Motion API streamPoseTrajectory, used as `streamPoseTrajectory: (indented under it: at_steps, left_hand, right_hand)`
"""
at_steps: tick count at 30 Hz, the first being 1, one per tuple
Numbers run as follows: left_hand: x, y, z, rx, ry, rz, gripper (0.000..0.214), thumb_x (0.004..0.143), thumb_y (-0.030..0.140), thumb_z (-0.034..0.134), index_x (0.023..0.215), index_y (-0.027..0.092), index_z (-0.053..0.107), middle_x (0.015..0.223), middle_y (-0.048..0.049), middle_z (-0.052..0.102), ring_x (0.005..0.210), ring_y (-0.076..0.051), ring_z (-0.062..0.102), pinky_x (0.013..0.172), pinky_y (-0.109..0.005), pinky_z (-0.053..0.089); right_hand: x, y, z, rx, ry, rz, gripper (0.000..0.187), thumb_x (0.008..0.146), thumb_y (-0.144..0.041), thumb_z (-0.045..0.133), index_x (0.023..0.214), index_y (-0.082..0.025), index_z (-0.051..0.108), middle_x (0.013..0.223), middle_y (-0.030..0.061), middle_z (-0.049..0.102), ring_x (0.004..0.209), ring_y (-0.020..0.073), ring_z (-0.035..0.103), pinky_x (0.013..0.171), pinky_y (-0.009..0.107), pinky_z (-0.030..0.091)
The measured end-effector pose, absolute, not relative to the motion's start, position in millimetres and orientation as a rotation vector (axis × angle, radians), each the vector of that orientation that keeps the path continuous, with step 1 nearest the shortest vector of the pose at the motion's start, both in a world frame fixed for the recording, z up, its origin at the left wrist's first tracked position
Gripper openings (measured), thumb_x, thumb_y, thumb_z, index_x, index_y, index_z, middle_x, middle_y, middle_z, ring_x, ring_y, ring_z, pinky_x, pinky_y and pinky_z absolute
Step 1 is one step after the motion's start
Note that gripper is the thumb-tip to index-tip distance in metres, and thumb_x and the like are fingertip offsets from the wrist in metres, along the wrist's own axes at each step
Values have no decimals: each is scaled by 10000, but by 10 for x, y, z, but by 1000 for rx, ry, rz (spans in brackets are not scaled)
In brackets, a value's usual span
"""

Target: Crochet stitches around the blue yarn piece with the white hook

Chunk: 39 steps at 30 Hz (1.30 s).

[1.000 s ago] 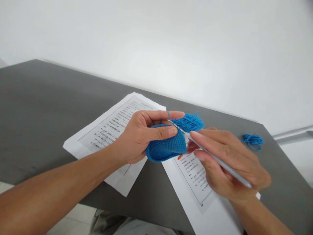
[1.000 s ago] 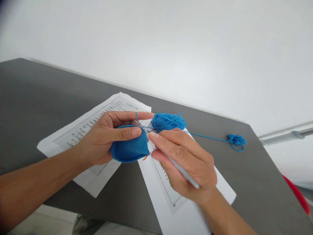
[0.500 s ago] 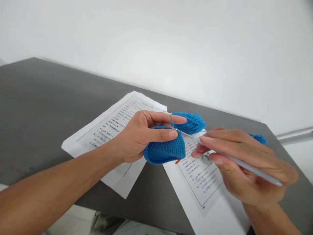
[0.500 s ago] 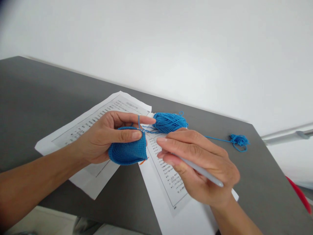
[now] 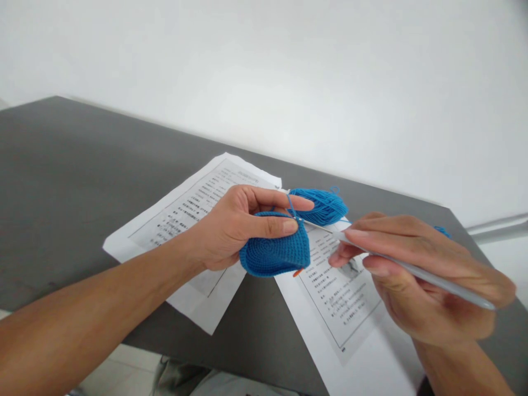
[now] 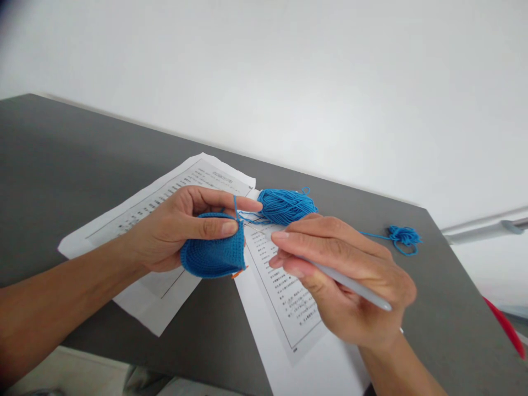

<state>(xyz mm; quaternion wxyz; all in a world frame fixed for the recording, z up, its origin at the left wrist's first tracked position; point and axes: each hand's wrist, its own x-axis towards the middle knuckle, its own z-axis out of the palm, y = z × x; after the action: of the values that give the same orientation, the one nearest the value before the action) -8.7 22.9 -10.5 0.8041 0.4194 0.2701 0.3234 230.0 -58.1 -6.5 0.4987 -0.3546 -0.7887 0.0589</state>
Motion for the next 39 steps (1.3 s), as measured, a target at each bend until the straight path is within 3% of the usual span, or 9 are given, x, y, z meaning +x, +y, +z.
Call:
streamPoseTrajectory:
  at_steps: [6, 13, 19, 26, 39]
  left_hand:
    - [-103, 270, -90, 945, 585, 672, 204, 781, 146, 917, 983, 173, 901, 738, -32, 780, 618, -147, 721, 656, -276, 620]
    - [-145, 309, -99, 1007, 619, 610, 194, 763, 177, 935, 954, 168, 897, 774, -78, 815, 632, -177, 746, 611, -273, 618]
    - [-155, 324, -105, 976, 589, 549, 142, 789, 157, 909, 929, 155, 885, 745, -87, 815, 606, -199, 763, 580, -288, 644]
    - [-161, 353, -107, 977, 576, 507, 140, 787, 98, 885, 920, 143, 880, 792, -94, 845, 636, -205, 791, 590, -279, 665]
    - [-146, 332, -98, 995, 591, 538, 81, 779, 84, 874, 842, 134, 871, 716, -58, 810, 584, -154, 749, 578, -232, 647]
  right_hand:
    - [2290, -573, -13, -837, -1962, 116, 470, 977, -50, 722, 1376, -293, 775, 1000, 61, 854, 812, 269, 795, 628, 464, 673]
    - [2307, -573, 43, -800, -2050, 85, 531, 950, -46, 749, 1413, -306, 753, 984, 53, 847, 773, 264, 796, 640, 459, 670]
    - [2327, -589, 70, -803, -2061, 151, 512, 927, -17, 759, 1376, -263, 778, 1009, 49, 848, 825, 241, 808, 742, 440, 691]
    - [2377, -606, -14, -871, -1945, 273, 378, 954, -165, 790, 1306, -297, 825, 977, 57, 860, 818, 259, 801, 694, 434, 675]
    - [2371, -604, 70, -867, -1955, 378, 365, 939, -180, 811, 1278, -309, 840, 934, 66, 857, 771, 267, 799, 691, 449, 675]
